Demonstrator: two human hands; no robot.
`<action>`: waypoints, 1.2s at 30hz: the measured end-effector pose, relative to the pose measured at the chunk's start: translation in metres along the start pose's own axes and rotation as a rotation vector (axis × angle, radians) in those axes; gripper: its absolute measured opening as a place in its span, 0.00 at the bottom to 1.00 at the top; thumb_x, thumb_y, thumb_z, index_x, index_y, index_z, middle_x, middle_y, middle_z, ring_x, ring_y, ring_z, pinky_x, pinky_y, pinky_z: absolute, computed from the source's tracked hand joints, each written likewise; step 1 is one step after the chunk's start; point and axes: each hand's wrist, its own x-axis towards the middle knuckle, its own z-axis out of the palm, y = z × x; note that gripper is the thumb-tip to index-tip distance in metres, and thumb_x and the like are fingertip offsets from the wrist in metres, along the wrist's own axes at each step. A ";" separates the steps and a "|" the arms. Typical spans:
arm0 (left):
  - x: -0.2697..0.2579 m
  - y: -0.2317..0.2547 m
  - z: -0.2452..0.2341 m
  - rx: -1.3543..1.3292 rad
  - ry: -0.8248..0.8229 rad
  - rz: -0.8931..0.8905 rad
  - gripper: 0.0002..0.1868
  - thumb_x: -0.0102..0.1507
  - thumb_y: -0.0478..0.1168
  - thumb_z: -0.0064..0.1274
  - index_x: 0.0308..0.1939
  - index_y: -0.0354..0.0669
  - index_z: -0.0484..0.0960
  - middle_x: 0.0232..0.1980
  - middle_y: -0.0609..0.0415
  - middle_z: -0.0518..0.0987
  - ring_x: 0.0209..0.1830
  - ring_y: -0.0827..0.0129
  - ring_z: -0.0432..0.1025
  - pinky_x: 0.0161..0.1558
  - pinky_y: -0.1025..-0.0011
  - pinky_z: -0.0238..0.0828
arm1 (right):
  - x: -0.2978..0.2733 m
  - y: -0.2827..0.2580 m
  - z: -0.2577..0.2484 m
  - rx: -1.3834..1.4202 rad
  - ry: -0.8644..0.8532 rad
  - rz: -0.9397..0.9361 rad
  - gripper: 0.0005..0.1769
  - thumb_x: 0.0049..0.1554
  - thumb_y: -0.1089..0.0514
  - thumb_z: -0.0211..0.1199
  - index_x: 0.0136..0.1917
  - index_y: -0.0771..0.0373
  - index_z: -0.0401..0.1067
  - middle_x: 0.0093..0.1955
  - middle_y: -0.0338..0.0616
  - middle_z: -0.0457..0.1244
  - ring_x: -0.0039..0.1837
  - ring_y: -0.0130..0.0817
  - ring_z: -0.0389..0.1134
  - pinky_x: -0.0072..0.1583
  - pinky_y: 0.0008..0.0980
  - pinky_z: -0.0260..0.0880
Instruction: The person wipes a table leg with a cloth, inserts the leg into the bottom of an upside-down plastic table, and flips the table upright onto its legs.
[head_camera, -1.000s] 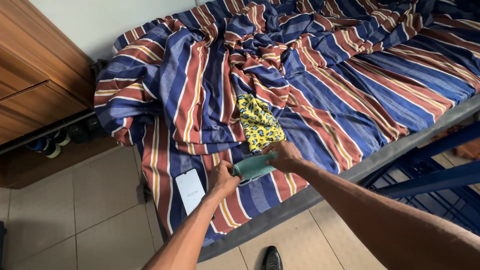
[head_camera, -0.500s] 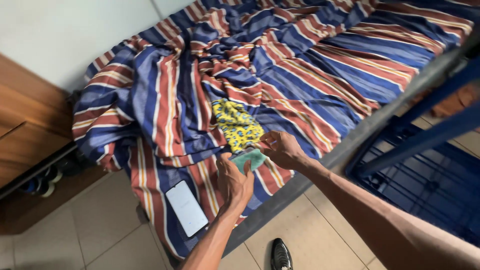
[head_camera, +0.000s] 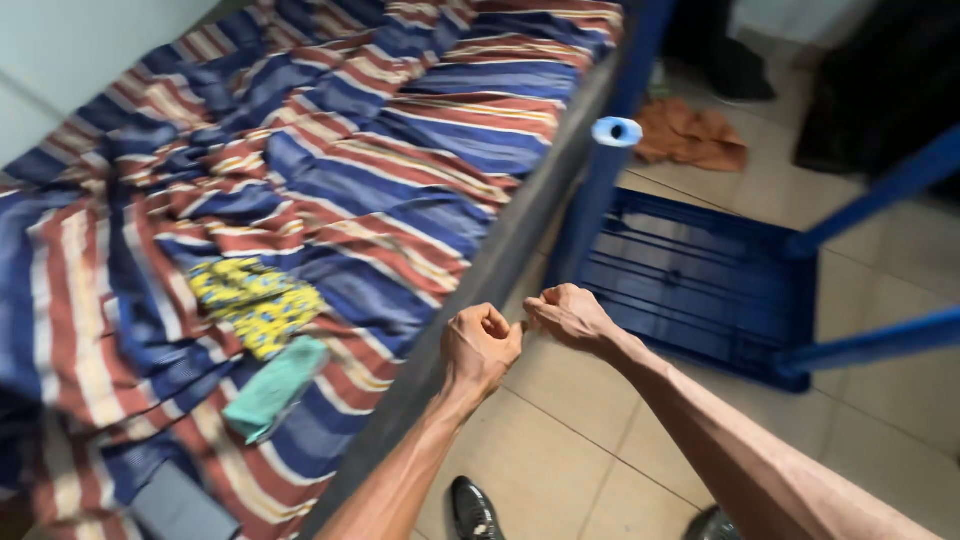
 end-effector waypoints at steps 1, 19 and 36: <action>-0.001 0.011 0.020 0.017 -0.003 0.101 0.13 0.51 0.44 0.66 0.29 0.40 0.81 0.32 0.48 0.81 0.35 0.58 0.78 0.42 0.61 0.74 | -0.006 0.022 -0.014 0.006 -0.021 0.029 0.31 0.58 0.34 0.59 0.40 0.66 0.79 0.37 0.48 0.70 0.41 0.38 0.72 0.46 0.40 0.72; 0.001 0.102 0.364 0.328 -0.517 0.197 0.16 0.52 0.38 0.63 0.44 0.44 0.80 0.53 0.42 0.72 0.54 0.46 0.71 0.55 0.53 0.71 | -0.024 0.350 -0.180 -0.019 -0.009 0.063 0.19 0.57 0.50 0.66 0.58 0.59 0.77 0.53 0.50 0.73 0.55 0.39 0.76 0.58 0.38 0.76; 0.109 -0.121 0.548 0.734 -0.639 0.546 0.25 0.52 0.39 0.67 0.49 0.33 0.75 0.57 0.38 0.70 0.62 0.42 0.65 0.59 0.51 0.68 | 0.090 0.534 -0.022 -0.406 0.226 -0.085 0.19 0.50 0.66 0.60 0.56 0.65 0.75 0.55 0.61 0.67 0.60 0.58 0.67 0.61 0.51 0.70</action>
